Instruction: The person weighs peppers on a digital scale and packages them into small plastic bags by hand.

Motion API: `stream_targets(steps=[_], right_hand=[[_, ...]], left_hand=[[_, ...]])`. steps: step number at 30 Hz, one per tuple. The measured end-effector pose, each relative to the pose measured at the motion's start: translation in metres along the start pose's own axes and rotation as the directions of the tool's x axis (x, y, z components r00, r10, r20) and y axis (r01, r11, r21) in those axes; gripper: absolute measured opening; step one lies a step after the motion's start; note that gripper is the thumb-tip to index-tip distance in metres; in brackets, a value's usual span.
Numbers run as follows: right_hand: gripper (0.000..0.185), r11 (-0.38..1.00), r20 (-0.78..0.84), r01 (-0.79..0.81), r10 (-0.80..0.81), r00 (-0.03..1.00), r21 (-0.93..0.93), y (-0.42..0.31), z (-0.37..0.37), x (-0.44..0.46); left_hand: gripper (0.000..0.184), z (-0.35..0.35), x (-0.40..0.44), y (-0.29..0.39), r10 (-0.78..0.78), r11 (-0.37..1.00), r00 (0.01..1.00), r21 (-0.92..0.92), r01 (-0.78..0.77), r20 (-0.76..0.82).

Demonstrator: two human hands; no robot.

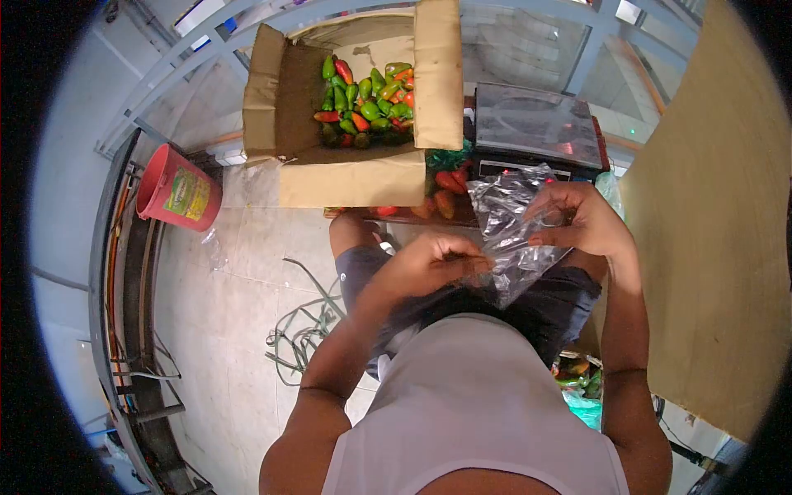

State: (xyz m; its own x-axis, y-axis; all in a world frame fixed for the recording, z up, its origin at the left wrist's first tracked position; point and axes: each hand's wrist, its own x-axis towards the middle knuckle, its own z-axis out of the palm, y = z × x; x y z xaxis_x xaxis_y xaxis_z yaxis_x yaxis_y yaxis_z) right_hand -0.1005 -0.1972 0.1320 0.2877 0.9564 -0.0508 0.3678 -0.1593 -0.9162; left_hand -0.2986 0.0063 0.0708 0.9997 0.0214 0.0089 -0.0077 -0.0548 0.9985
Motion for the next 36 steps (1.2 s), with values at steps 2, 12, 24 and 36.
stream_targets(steps=[2,12,24,36], right_hand=[[0.032,0.996,-0.034,0.061,-0.059,0.998,0.064,0.01,0.004,0.002],[0.032,0.997,-0.267,0.057,-0.069,0.961,-0.053,0.015,0.012,0.002],[0.016,0.972,-0.638,0.052,-0.192,0.746,-0.231,0.008,0.075,-0.016],[0.02,0.316,-0.303,0.253,0.123,0.945,0.915,0.083,0.135,-0.007]], left_hand=[[0.005,0.001,-0.001,-0.002,0.01,0.999,1.0,-0.032,-0.01,-0.001],[0.009,-0.003,-0.005,0.0,-0.145,0.988,0.988,-0.068,0.142,-0.048],[0.02,0.013,-0.001,-0.013,0.028,0.991,0.969,-0.117,-0.058,-0.247],[0.017,0.037,0.003,-0.059,-0.3,0.575,0.904,-0.814,-0.082,-0.303]])
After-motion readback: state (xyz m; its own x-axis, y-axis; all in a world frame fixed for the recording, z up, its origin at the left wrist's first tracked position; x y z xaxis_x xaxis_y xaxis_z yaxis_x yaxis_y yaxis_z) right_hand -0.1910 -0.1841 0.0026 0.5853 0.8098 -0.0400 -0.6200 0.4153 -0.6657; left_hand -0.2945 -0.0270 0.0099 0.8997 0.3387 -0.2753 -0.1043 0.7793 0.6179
